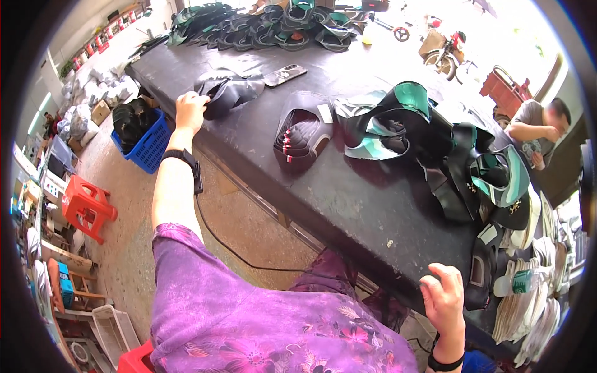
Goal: The recorder is assembling components of black sandals by fitting the upper straps together and checking the alignment.
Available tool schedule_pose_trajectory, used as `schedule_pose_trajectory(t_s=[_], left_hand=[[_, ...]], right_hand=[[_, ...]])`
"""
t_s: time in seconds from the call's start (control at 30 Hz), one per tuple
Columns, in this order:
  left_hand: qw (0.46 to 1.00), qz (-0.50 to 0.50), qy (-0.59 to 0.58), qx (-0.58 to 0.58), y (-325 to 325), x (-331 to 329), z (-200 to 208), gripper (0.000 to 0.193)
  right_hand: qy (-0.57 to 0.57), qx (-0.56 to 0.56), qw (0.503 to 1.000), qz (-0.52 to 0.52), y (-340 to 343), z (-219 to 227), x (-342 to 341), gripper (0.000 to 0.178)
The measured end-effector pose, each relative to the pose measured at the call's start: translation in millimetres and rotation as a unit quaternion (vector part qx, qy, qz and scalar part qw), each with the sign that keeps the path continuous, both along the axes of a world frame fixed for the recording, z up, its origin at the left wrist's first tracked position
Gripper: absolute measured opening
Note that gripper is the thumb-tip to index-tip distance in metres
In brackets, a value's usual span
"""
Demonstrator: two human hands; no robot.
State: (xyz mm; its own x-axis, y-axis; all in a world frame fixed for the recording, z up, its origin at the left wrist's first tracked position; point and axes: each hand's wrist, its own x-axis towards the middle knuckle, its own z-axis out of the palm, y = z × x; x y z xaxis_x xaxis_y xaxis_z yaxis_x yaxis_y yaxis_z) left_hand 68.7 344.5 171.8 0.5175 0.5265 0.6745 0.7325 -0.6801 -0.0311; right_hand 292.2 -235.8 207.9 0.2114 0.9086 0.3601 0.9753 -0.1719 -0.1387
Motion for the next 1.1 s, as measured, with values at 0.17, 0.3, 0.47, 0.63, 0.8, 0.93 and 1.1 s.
schedule_pose_trajectory(t_s=[0.17,0.3,0.47,0.63,0.8,0.93,1.1], left_hand=[[0.999,-0.005,-0.02,0.037,18.6,5.0,-10.0,0.021],[0.995,0.031,-0.063,-0.076,40.6,19.0,-21.1,0.028],[0.991,0.121,-0.019,-0.054,42.1,33.5,-47.8,0.055],[0.983,-0.139,-0.096,0.067,-28.4,123.7,2.5,0.058],[0.909,-0.41,-0.04,-0.063,-212.0,218.5,48.5,0.042],[0.83,-0.549,0.058,-0.083,-313.4,260.3,51.3,0.038],[0.815,-0.565,0.125,-0.031,-386.9,325.5,27.6,0.035]], right_hand=[[0.053,0.002,0.998,0.022,11.8,10.9,-10.6,0.021],[0.223,0.041,0.966,0.126,31.3,38.9,-22.9,0.024],[0.63,0.114,0.638,0.428,55.0,81.7,-43.1,0.017],[0.58,0.174,0.582,0.543,47.2,67.6,-67.0,0.028],[0.605,0.155,0.556,0.549,32.2,57.5,-62.0,0.029],[0.613,0.178,0.554,0.535,9.9,54.7,-69.1,0.032],[0.594,0.189,0.574,0.53,-11.8,53.7,-67.8,0.033]])
